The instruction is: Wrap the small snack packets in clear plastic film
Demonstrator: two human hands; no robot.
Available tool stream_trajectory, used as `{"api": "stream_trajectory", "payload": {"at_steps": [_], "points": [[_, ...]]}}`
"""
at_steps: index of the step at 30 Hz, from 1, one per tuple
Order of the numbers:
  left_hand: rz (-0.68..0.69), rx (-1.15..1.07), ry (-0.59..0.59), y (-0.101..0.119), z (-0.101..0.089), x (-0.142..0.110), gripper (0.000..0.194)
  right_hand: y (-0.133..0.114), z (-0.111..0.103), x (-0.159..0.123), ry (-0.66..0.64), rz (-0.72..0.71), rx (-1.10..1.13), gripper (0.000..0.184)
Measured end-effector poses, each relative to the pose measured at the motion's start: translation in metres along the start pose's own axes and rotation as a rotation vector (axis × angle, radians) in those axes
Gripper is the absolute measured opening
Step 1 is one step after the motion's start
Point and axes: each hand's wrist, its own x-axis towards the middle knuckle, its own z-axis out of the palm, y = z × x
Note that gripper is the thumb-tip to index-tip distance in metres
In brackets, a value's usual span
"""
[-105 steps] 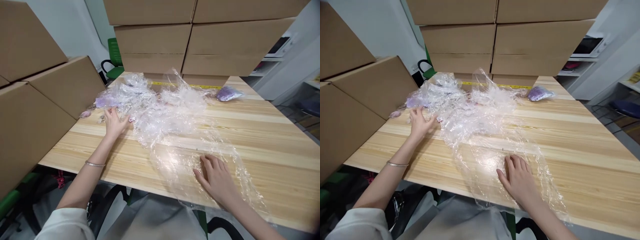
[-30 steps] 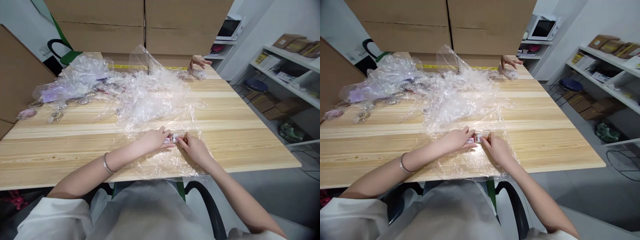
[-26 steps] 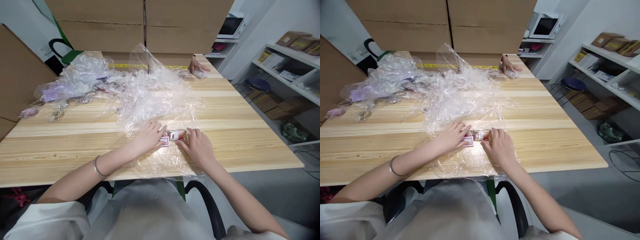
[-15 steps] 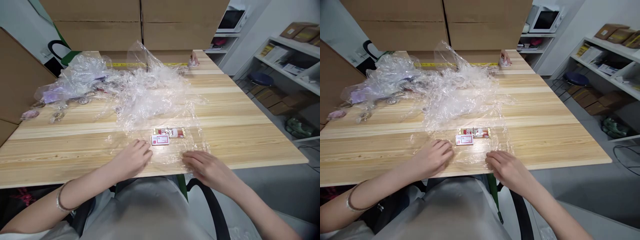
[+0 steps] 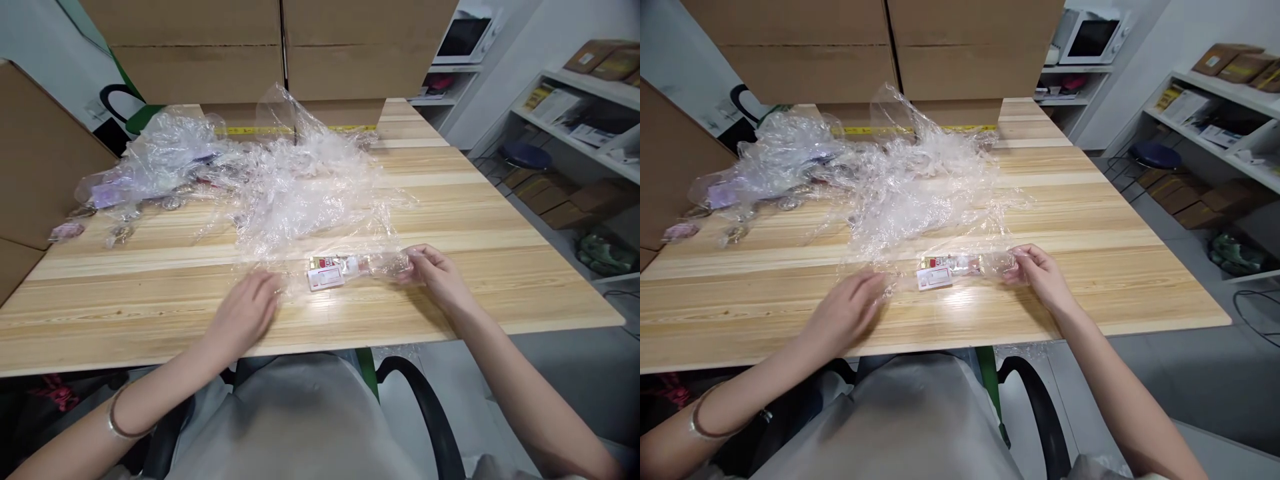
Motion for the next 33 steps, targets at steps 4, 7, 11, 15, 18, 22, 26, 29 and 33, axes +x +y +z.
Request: {"api": "stream_trajectory", "payload": {"at_steps": [4, 7, 11, 15, 18, 22, 26, 29, 33], "points": [[-0.313, -0.414, -0.092, -0.043, -0.021, 0.009, 0.035, 0.000, 0.012, 0.011, 0.099, 0.058, 0.010, 0.023], [-0.541, -0.666, -0.048, -0.063, -0.025, 0.011, 0.035, 0.002, 0.011, 0.009, 0.124, 0.033, -0.174, 0.023], [-0.617, -0.706, 0.138, -0.070, -0.012, 0.010, 0.034, 0.003, 0.000, 0.002, 0.179, -0.080, -0.645, 0.034], [-0.558, -0.468, 0.157, -0.071, -0.005, 0.011, 0.035, -0.001, -0.012, 0.002, 0.213, -0.046, -0.985, 0.055], [-0.424, -0.053, 0.018, -0.070, -0.006, 0.012, 0.035, 0.000, -0.018, 0.008, 0.227, 0.041, -1.109, 0.056], [-0.264, 0.378, 0.079, -0.053, -0.003, 0.010, 0.028, 0.002, -0.021, 0.001, 0.455, -0.171, -1.244, 0.056], [0.388, 0.221, 0.303, -0.014, 0.006, 0.012, 0.035, -0.005, -0.020, -0.025, 0.282, -0.767, -1.174, 0.053], [0.563, 0.023, -0.059, 0.010, 0.017, 0.030, 0.047, -0.004, -0.014, -0.035, -0.269, -0.794, -1.023, 0.067], [0.363, -0.072, -0.372, 0.001, 0.029, 0.062, 0.065, 0.017, -0.010, -0.024, -0.420, -0.644, -0.924, 0.072]]}}
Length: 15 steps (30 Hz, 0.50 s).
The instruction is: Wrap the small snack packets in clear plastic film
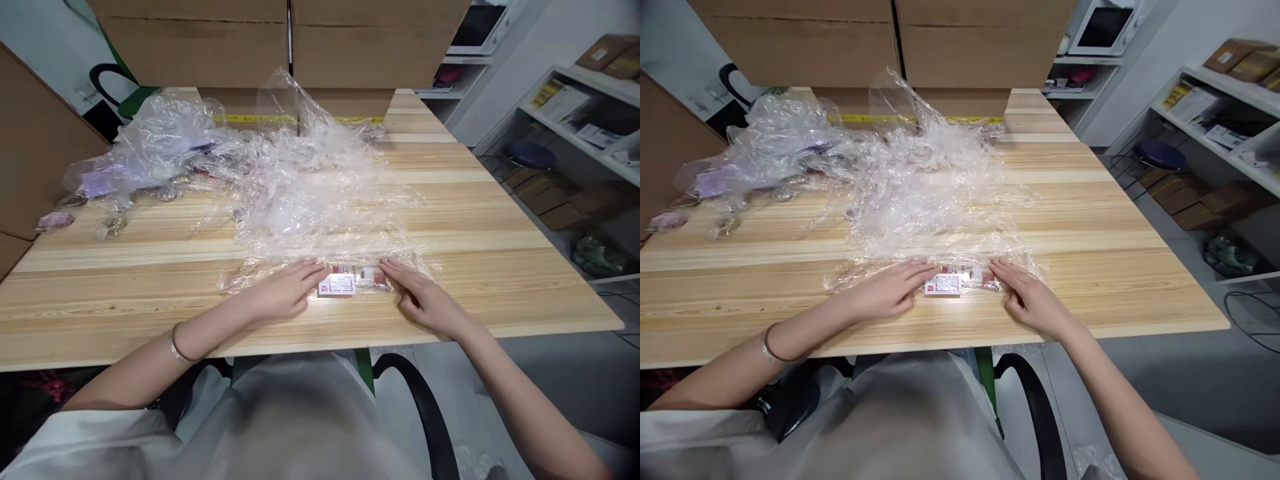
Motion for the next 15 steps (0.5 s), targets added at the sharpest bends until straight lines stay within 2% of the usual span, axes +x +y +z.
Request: {"api": "stream_trajectory", "payload": {"at_steps": [3, 6, 10, 15], "points": [[-0.077, -0.052, -0.073, -0.028, -0.004, -0.003, 0.066, 0.014, 0.004, 0.000, 0.046, 0.039, 0.022, 0.066], [-0.149, -0.040, -0.037, -0.048, -0.007, -0.021, 0.064, 0.018, -0.002, -0.003, 0.032, 0.057, 0.055, 0.061], [-0.231, -0.066, 0.032, -0.062, -0.011, -0.045, 0.054, 0.016, -0.006, -0.005, 0.037, 0.044, 0.069, 0.063], [-0.283, -0.244, 0.045, -0.068, -0.024, -0.069, 0.041, 0.020, 0.000, -0.006, 0.174, 0.020, 0.012, 0.043]]}}
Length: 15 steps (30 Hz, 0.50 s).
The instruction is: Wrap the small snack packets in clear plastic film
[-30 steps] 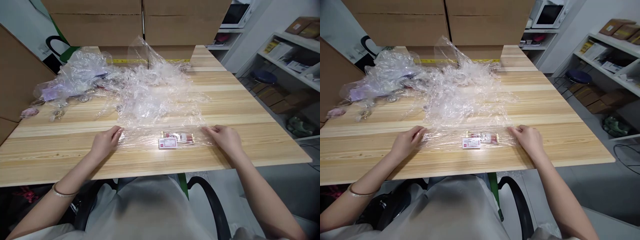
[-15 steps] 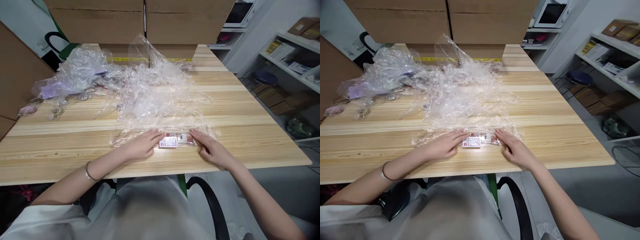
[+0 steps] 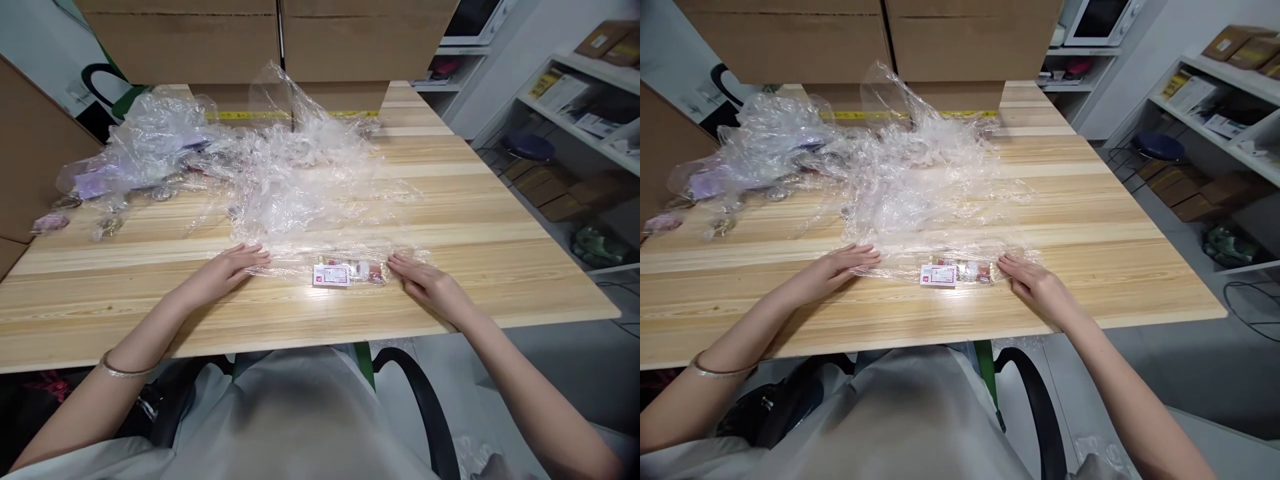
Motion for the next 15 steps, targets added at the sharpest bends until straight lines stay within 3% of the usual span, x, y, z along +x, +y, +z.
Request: {"api": "stream_trajectory", "payload": {"at_steps": [3, 8, 15], "points": [[-0.083, -0.150, 0.046, -0.003, -0.004, -0.017, 0.043, 0.002, -0.001, -0.005, 0.010, 0.082, 0.007, 0.035], [-0.235, -0.273, 0.202, -0.005, 0.004, -0.042, 0.047, -0.007, 0.000, -0.010, 0.070, 0.282, 0.055, 0.029], [-0.235, -0.055, 0.251, 0.011, 0.010, -0.042, 0.041, -0.025, 0.010, 0.009, -0.031, 0.500, -0.132, 0.030]]}}
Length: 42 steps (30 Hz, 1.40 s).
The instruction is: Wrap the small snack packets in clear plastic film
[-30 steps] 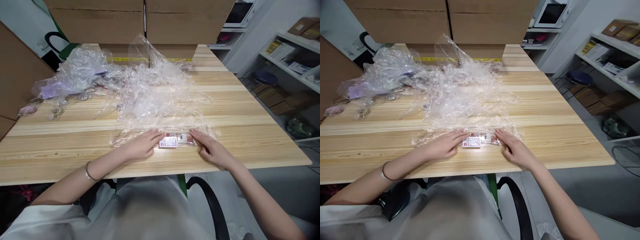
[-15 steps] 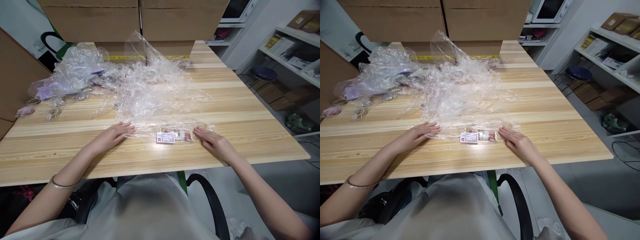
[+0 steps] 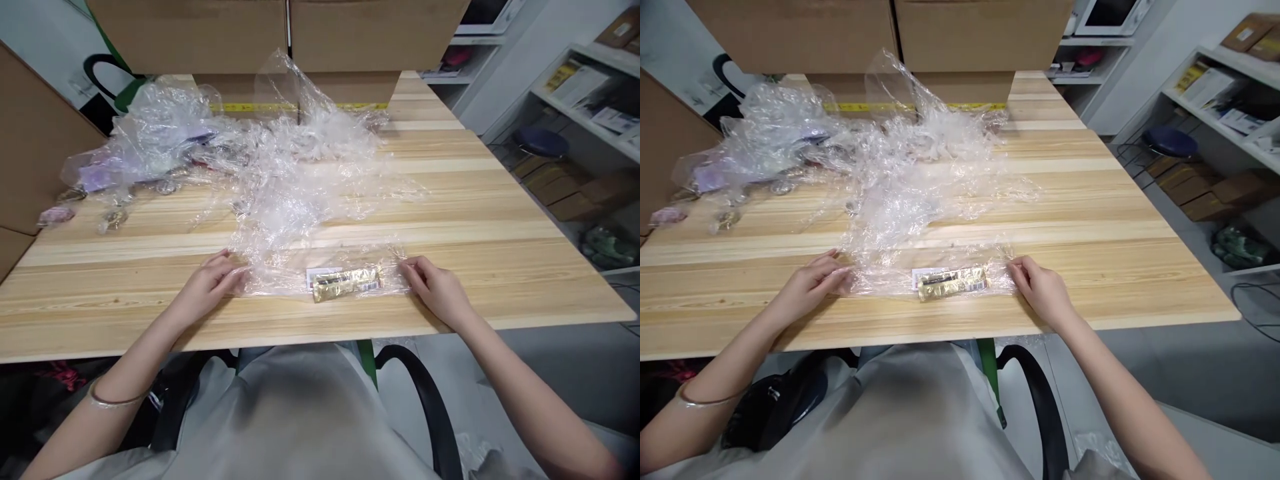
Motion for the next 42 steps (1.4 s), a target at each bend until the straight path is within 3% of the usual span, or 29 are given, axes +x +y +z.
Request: {"api": "stream_trajectory", "payload": {"at_steps": [3, 5, 7, 9, 11, 12, 15, 18, 23, 27, 29, 32, 34, 36, 38, 40, 42], "points": [[0.019, 0.238, 0.052, 0.013, 0.007, 0.000, 0.033, -0.006, 0.000, 0.004, 0.024, 0.096, -0.159, 0.028], [0.038, 0.396, 0.175, 0.022, 0.014, -0.003, 0.022, -0.005, -0.004, 0.002, 0.125, 0.073, -0.200, 0.036], [0.178, 0.521, 0.367, 0.030, 0.019, -0.008, 0.021, -0.003, -0.011, -0.003, 0.231, -0.100, -0.158, 0.046], [0.488, 0.546, 0.463, 0.037, 0.022, -0.011, 0.032, 0.001, -0.018, -0.011, 0.177, -0.326, -0.045, 0.053], [0.753, 0.463, 0.344, 0.043, 0.025, -0.011, 0.040, 0.006, -0.019, -0.019, -0.006, -0.464, 0.061, 0.059], [0.789, 0.413, 0.240, 0.044, 0.027, -0.010, 0.042, 0.008, -0.018, -0.021, -0.079, -0.490, 0.093, 0.060], [0.565, 0.345, 0.030, 0.038, 0.033, -0.001, 0.041, 0.016, -0.008, -0.022, -0.083, -0.505, 0.113, 0.047], [0.362, 0.257, -0.028, 0.026, 0.030, 0.006, 0.040, 0.021, 0.000, -0.017, -0.006, -0.481, 0.132, 0.033], [0.124, 0.044, -0.088, 0.029, 0.007, 0.012, 0.041, 0.021, -0.003, -0.010, 0.078, -0.170, 0.211, 0.034], [-0.027, 0.206, -0.145, 0.038, 0.009, 0.018, 0.042, 0.013, 0.000, 0.001, -0.017, 0.039, 0.186, 0.032], [0.000, 0.368, -0.100, 0.041, 0.018, 0.018, 0.039, 0.008, 0.002, 0.007, 0.035, 0.061, 0.062, 0.034], [0.128, 0.517, 0.208, 0.051, 0.034, 0.014, 0.032, -0.001, -0.002, 0.007, 0.284, -0.010, -0.148, 0.046], [0.285, 0.500, 0.336, 0.064, 0.045, 0.012, 0.042, -0.009, -0.009, 0.000, 0.392, -0.129, -0.209, 0.056], [0.475, 0.424, 0.259, 0.082, 0.058, 0.014, 0.052, -0.017, -0.015, -0.009, 0.316, -0.288, -0.222, 0.067], [0.613, 0.347, 0.084, 0.101, 0.072, 0.022, 0.054, -0.022, -0.016, -0.017, 0.166, -0.412, -0.248, 0.076], [0.648, 0.324, -0.025, 0.117, 0.088, 0.035, 0.054, -0.021, -0.010, -0.019, 0.114, -0.437, -0.297, 0.075], [0.605, 0.339, -0.085, 0.128, 0.102, 0.047, 0.058, -0.014, -0.002, -0.016, 0.152, -0.393, -0.344, 0.064]]}}
